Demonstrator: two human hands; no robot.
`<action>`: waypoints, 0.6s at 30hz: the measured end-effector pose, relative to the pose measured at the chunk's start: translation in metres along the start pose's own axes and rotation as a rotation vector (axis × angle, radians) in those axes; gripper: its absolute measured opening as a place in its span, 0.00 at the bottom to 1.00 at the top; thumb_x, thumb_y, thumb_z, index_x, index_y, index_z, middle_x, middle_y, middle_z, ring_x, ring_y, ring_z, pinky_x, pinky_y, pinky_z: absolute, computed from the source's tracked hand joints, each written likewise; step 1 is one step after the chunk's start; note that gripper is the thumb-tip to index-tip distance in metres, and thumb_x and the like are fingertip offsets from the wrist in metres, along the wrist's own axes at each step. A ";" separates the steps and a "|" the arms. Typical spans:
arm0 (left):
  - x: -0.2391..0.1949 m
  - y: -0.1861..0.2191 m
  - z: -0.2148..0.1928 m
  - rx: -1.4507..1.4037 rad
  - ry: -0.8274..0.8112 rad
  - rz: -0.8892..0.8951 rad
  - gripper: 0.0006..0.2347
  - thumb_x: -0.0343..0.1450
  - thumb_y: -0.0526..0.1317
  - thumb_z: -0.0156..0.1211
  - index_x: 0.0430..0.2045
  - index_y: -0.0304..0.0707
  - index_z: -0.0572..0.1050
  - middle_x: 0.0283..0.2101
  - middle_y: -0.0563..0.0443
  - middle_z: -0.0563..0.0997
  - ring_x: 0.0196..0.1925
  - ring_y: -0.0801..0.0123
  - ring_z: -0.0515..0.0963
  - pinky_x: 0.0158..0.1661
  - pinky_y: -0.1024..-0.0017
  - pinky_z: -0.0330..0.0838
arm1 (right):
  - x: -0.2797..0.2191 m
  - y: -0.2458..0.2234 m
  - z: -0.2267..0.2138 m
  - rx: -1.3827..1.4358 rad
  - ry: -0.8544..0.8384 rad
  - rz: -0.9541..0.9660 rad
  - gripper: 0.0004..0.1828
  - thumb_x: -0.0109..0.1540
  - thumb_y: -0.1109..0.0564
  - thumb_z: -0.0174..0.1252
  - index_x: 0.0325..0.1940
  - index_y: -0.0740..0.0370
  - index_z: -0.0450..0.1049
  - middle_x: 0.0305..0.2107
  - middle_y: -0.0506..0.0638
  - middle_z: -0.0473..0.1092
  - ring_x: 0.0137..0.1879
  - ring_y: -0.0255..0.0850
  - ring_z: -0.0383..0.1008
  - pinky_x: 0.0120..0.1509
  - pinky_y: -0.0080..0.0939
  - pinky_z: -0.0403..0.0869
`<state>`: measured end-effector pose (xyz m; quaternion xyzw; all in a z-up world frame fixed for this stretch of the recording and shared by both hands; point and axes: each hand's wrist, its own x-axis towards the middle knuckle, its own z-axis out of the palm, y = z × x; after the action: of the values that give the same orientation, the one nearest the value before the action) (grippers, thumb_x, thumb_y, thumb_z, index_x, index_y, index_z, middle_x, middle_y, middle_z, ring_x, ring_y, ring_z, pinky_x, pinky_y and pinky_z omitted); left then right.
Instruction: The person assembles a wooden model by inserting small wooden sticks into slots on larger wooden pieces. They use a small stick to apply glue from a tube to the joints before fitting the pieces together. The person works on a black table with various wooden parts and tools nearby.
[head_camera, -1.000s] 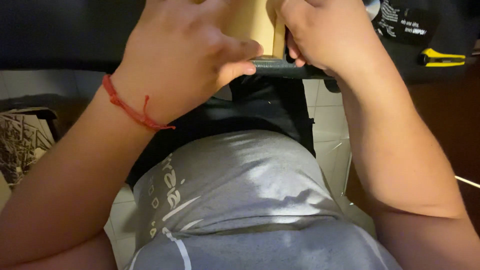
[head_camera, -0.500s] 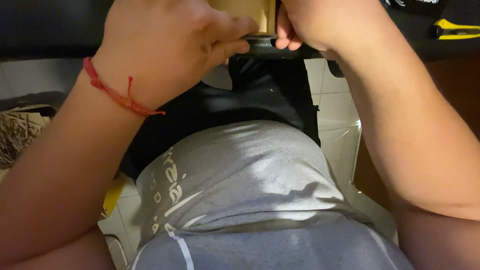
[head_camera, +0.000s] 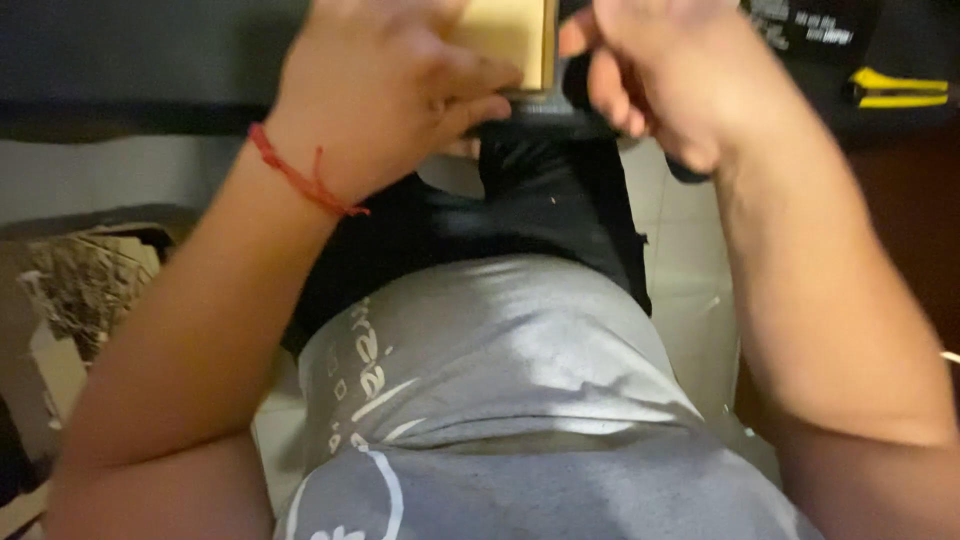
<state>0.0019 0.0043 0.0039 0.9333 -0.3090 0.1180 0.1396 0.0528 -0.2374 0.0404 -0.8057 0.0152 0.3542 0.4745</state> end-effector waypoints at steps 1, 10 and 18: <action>-0.003 -0.001 -0.001 0.015 0.077 0.064 0.05 0.75 0.52 0.65 0.40 0.66 0.83 0.42 0.54 0.77 0.37 0.59 0.79 0.30 0.60 0.68 | -0.002 0.011 0.000 0.183 -0.031 -0.055 0.16 0.67 0.45 0.43 0.45 0.58 0.70 0.14 0.48 0.62 0.14 0.32 0.54 0.16 0.29 0.47; -0.014 0.012 -0.005 -0.093 0.357 -0.012 0.11 0.79 0.52 0.57 0.48 0.57 0.83 0.68 0.43 0.63 0.69 0.38 0.63 0.62 0.28 0.52 | -0.039 0.006 0.046 0.341 0.066 -0.552 0.25 0.65 0.51 0.55 0.65 0.57 0.61 0.46 0.58 0.72 0.47 0.40 0.75 0.46 0.34 0.75; 0.000 0.044 0.005 -0.148 0.634 -0.143 0.11 0.79 0.43 0.50 0.50 0.44 0.78 0.67 0.34 0.59 0.68 0.30 0.61 0.67 0.36 0.58 | -0.046 -0.035 0.054 -0.126 0.579 -0.997 0.17 0.65 0.63 0.60 0.57 0.68 0.70 0.51 0.57 0.73 0.55 0.44 0.75 0.62 0.39 0.72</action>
<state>-0.0241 -0.0311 0.0075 0.8568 -0.1915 0.3697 0.3044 0.0006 -0.1905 0.0777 -0.8063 -0.2579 -0.1466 0.5117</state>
